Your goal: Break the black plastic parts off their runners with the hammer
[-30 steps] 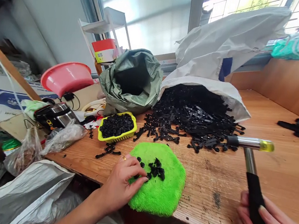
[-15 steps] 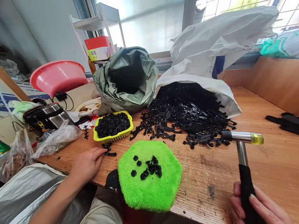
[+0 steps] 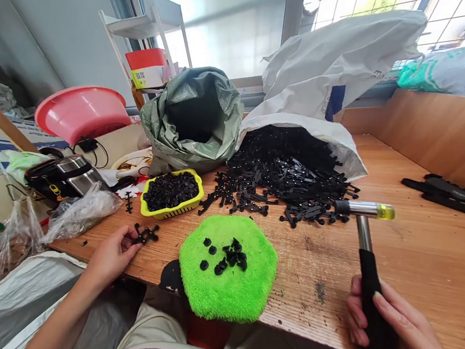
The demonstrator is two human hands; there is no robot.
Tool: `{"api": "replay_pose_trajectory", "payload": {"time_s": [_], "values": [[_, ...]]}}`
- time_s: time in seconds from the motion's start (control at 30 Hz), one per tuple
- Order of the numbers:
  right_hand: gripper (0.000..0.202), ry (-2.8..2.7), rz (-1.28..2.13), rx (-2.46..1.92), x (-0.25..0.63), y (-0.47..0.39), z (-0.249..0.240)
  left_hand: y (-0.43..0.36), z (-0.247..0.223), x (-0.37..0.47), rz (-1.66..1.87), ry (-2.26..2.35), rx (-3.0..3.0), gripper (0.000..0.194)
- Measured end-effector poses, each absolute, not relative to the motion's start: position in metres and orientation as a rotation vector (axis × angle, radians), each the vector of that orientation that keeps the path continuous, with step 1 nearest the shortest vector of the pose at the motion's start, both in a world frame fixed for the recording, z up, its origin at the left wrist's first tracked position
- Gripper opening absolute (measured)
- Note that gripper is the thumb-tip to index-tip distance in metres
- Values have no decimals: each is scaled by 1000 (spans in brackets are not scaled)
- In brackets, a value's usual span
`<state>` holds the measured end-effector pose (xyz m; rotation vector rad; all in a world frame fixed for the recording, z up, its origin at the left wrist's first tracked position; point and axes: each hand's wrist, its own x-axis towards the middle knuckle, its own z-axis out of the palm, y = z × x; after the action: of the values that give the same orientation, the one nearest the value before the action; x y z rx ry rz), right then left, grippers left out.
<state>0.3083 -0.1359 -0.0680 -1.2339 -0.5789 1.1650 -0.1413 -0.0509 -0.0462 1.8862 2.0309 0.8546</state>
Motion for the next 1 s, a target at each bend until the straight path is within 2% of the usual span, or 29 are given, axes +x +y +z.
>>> {"api": "replay_pose_trajectory", "payload": {"time_s": [0.13, 0.3, 0.53, 1.0], "values": [[21, -581, 1188, -1236, 306, -138, -62, -58, -38, -117, 1038, 1657, 1638, 30], [27, -609, 1199, -1255, 299, -139, -52, -62, -12, -74, 1090, 1365, 1447, 45], [27, -589, 1223, -1227, 300, -139, -51, -40, -18, -33, 1123, 1228, 1212, 46], [23, -598, 1226, -1200, 301, -140, -52, -44, -16, -26, 1022, 1289, 1147, 37]]}}
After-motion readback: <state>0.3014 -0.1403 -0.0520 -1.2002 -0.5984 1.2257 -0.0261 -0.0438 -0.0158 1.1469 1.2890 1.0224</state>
